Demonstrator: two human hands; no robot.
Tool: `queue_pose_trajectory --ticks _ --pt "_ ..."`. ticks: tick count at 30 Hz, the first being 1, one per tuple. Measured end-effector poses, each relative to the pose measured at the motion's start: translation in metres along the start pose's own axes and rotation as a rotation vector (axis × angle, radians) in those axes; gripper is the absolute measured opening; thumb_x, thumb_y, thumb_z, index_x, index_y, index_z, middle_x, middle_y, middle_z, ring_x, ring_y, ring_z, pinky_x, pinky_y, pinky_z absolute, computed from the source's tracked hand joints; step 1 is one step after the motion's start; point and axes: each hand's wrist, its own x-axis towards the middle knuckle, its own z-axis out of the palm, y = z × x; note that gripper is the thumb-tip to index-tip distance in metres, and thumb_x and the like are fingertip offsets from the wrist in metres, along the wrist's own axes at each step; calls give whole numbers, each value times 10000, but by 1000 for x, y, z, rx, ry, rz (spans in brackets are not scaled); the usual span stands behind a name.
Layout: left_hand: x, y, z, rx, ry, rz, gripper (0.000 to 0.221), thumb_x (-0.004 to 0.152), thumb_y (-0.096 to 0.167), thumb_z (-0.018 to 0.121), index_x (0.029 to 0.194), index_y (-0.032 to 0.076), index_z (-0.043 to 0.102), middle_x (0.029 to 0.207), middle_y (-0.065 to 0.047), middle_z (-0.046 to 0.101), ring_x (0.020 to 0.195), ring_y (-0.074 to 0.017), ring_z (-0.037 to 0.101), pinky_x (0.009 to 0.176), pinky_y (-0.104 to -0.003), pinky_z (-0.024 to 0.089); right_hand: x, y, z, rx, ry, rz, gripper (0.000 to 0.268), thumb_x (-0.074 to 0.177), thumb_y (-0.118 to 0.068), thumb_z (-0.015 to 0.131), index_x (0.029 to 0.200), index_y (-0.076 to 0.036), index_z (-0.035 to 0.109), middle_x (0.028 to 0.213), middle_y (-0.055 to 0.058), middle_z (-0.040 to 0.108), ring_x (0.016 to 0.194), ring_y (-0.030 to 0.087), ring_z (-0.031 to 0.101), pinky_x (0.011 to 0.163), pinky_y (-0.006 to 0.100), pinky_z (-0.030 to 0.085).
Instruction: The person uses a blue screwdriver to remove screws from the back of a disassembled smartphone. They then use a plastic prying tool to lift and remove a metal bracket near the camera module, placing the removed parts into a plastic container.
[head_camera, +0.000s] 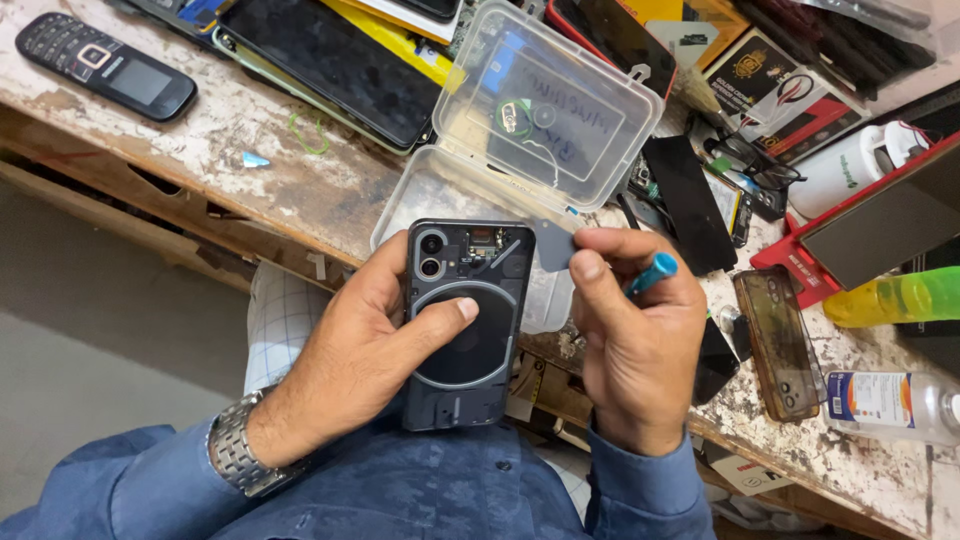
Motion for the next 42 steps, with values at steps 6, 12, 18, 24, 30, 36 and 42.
queue_pose_trajectory --ticks 6,12,18,24,30,36,42 --pt "0 -3 0 -119 -21 44 439 962 66 636 1383 6 527 1206 -54 668 1095 -95 635 938 -274 558 -14 4 3 -283 -60 -151 197 956 35 749 1151 24 722 880 1 664 707 29 529 631 184 383" --pt "-1 -5 -1 -69 -42 59 434 964 53 624 1383 14 520 1245 -54 658 1145 -89 618 990 -275 539 -19 6 13 -495 -119 -278 201 910 46 782 1098 -14 744 1039 19 717 711 11 495 647 173 407" --pt "-1 -8 1 -149 -61 64 404 979 52 622 1365 6 513 1243 -58 645 1158 -94 615 1000 -281 536 -19 6 22 -606 -128 -367 206 902 23 799 1094 -27 743 1071 50 740 698 14 538 619 178 418" --pt "-1 -8 1 -125 -69 78 375 1005 88 615 1358 1 520 1237 -56 646 1158 -89 610 1000 -274 535 -20 6 23 -608 -133 -380 209 899 23 804 1092 -29 744 1063 52 736 692 17 532 602 181 407" --pt "-1 -5 0 -50 -52 76 346 1024 134 598 1340 4 542 1199 -56 665 1115 -81 616 961 -260 542 -20 2 26 -697 -181 -533 209 894 26 812 1074 -35 725 1050 77 727 878 83 651 720 221 505" --pt "-1 -7 0 -88 -52 54 324 1028 148 592 1316 6 547 1177 -53 666 1083 -74 622 926 -256 553 -18 -5 29 -755 -174 -470 196 865 27 824 1039 -26 749 995 102 745 813 152 675 665 253 516" --pt "1 -9 0 -99 -27 29 277 1038 143 576 1281 10 571 1127 -33 680 1028 -58 630 879 -242 555 -18 -14 31 -834 -260 -575 220 876 24 830 1065 -42 740 1024 87 734 956 177 728 808 279 575"
